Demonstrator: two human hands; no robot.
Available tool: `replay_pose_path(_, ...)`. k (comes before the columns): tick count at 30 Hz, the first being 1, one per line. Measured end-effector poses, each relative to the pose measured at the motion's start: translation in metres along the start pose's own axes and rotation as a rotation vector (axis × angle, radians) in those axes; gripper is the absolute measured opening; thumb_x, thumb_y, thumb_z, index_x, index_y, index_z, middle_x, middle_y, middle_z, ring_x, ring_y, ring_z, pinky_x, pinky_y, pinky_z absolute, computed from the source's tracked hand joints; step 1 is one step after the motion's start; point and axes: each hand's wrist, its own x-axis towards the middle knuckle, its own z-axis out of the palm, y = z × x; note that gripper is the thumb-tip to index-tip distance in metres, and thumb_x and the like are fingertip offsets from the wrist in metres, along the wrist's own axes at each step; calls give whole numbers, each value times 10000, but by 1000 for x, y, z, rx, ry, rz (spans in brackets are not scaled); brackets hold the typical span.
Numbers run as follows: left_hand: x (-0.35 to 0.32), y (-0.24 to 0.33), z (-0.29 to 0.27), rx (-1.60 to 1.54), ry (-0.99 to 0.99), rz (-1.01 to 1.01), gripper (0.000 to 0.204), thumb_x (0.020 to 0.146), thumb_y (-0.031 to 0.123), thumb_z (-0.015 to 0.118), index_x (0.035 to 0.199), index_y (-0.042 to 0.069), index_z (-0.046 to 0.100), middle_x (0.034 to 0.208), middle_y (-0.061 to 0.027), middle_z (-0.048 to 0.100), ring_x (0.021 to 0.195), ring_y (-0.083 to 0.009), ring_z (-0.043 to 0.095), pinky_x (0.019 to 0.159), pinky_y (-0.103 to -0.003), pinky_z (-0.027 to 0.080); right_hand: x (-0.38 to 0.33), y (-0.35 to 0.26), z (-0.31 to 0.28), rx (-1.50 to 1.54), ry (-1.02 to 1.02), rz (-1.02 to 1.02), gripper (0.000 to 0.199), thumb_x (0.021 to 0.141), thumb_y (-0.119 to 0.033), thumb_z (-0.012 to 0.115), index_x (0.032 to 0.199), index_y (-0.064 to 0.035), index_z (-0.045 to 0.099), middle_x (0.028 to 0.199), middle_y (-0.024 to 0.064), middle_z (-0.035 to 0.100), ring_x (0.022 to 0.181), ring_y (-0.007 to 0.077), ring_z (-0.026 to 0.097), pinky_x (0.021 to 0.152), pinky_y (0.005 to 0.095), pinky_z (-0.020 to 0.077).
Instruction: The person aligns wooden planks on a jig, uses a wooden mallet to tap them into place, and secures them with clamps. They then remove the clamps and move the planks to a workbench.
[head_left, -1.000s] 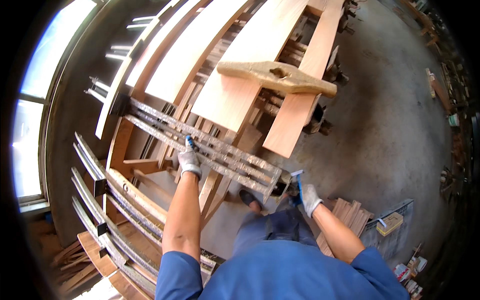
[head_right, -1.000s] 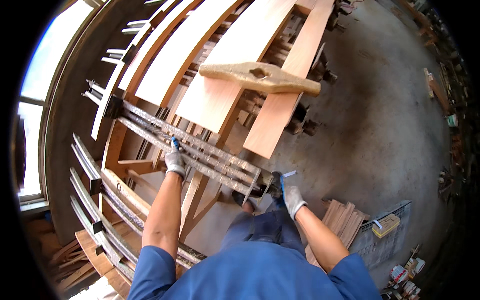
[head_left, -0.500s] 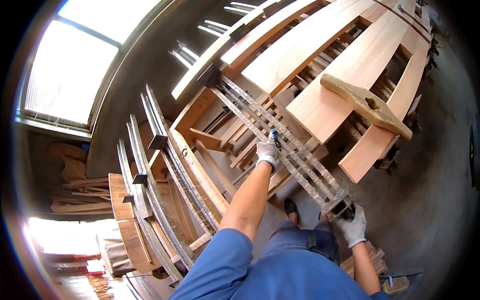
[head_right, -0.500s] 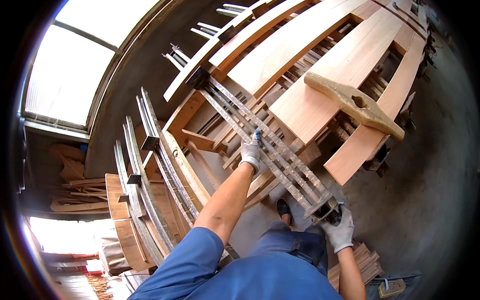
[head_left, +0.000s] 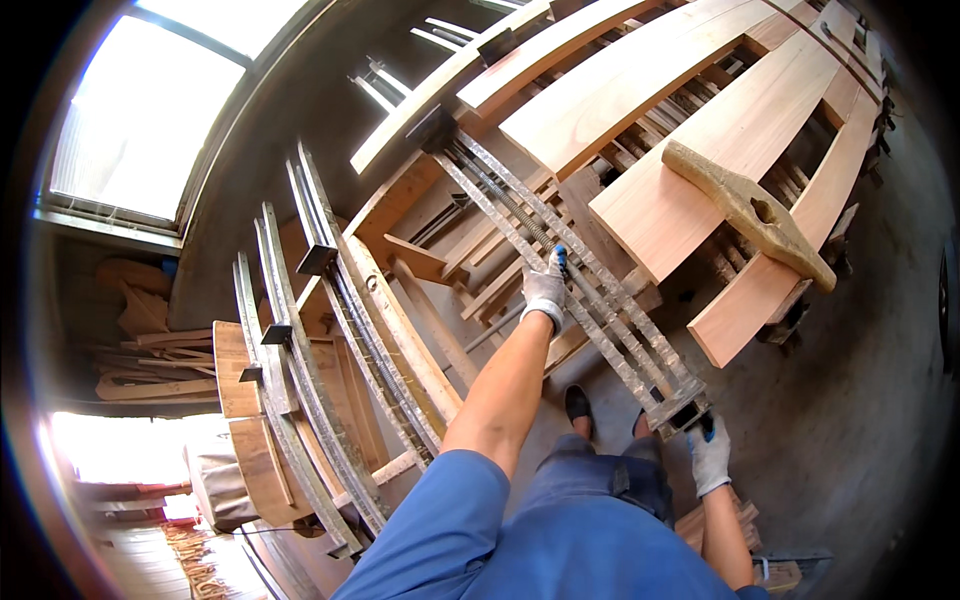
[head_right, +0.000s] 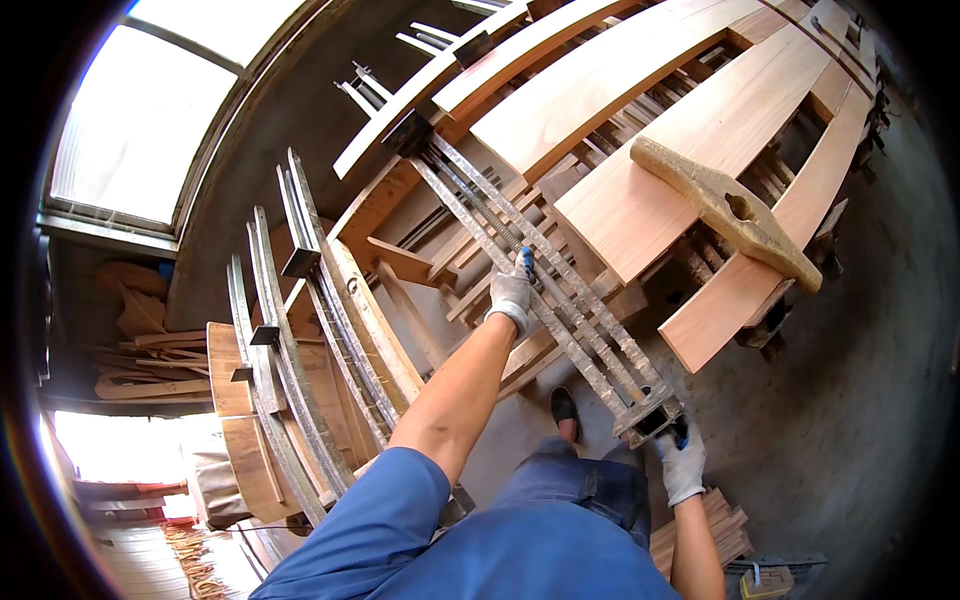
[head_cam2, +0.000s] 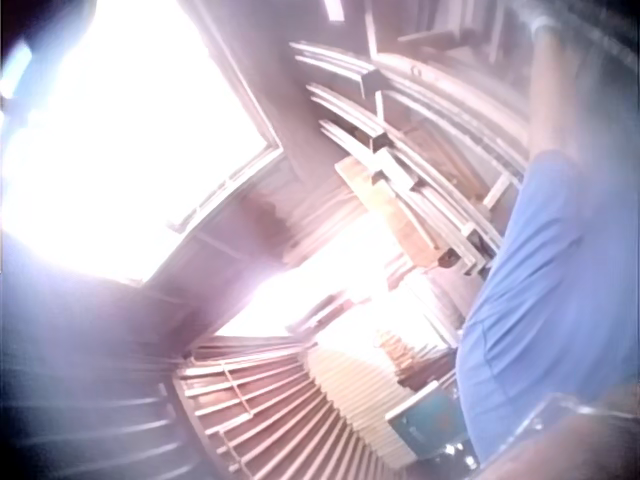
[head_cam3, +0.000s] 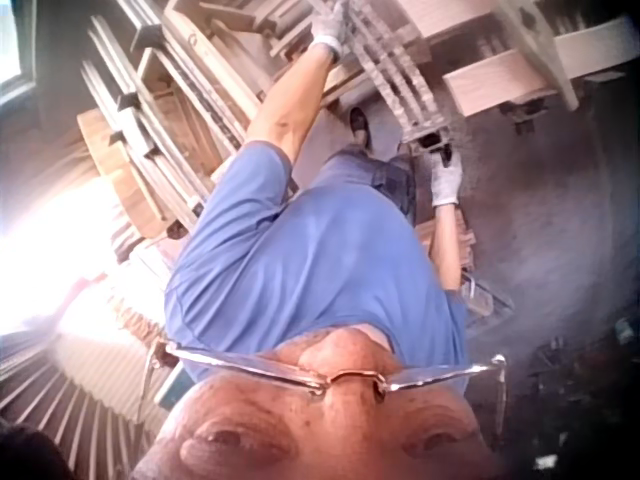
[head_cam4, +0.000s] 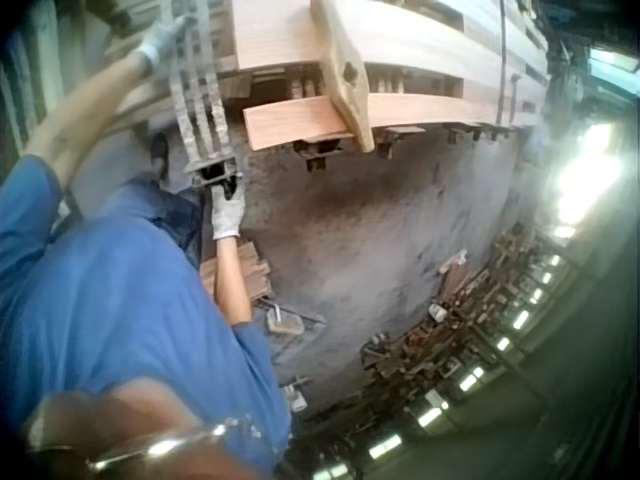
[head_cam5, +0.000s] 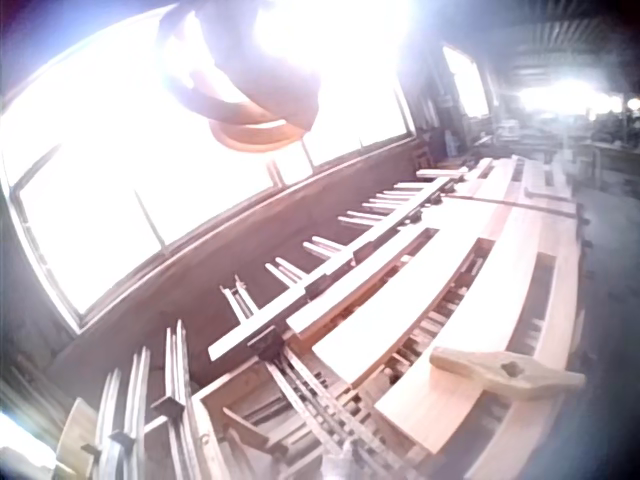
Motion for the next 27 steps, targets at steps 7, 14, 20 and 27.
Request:
replay_pose_path(7, -6, 2, 5, 2, 87, 131, 654, 941, 580, 683, 1294, 34, 612, 1011, -144, 692, 895, -275, 627, 806, -417, 505, -3, -36, -12, 503, -288, 382, 364, 946, -243, 729, 1237, -38, 654, 990, 152, 736, 838, 318, 722, 759, 439, 601)
replay_pose_path(14, -25, 28, -11, -143, -94, 9, 833, 927, 597, 688, 1490, 18, 484, 1172, -209, 718, 1013, -313, 694, 908, -437, 542, -27, -49, 8, -470, 55, -123, 366, 874, -238, 794, 1142, -16, 682, 1025, 175, 715, 945, 358, 692, 810, 485, 553)
replay_pose_path(20, -61, 74, -4, 64, 177, 49, 1157, 819, 589, 812, 1605, -33, 234, 1398, -290, 600, 1287, -413, 597, 1085, -437, 477, -20, -29, 13, 760, -214, 619, 429, 922, -430, 748, 1183, -94, 691, 1094, 123, 724, 978, 325, 691, 786, 495, 554)
replay_pose_path(27, -71, 75, 15, 107, 271, 1, 1235, 771, 581, 854, 1605, -50, 197, 1588, -294, 375, 1435, -407, 441, 1200, -429, 365, -34, -51, 1, -788, 39, -292, 594, 757, -287, 885, 1229, -17, 645, 1110, 208, 710, 1038, 315, 699, 890, 431, 550)
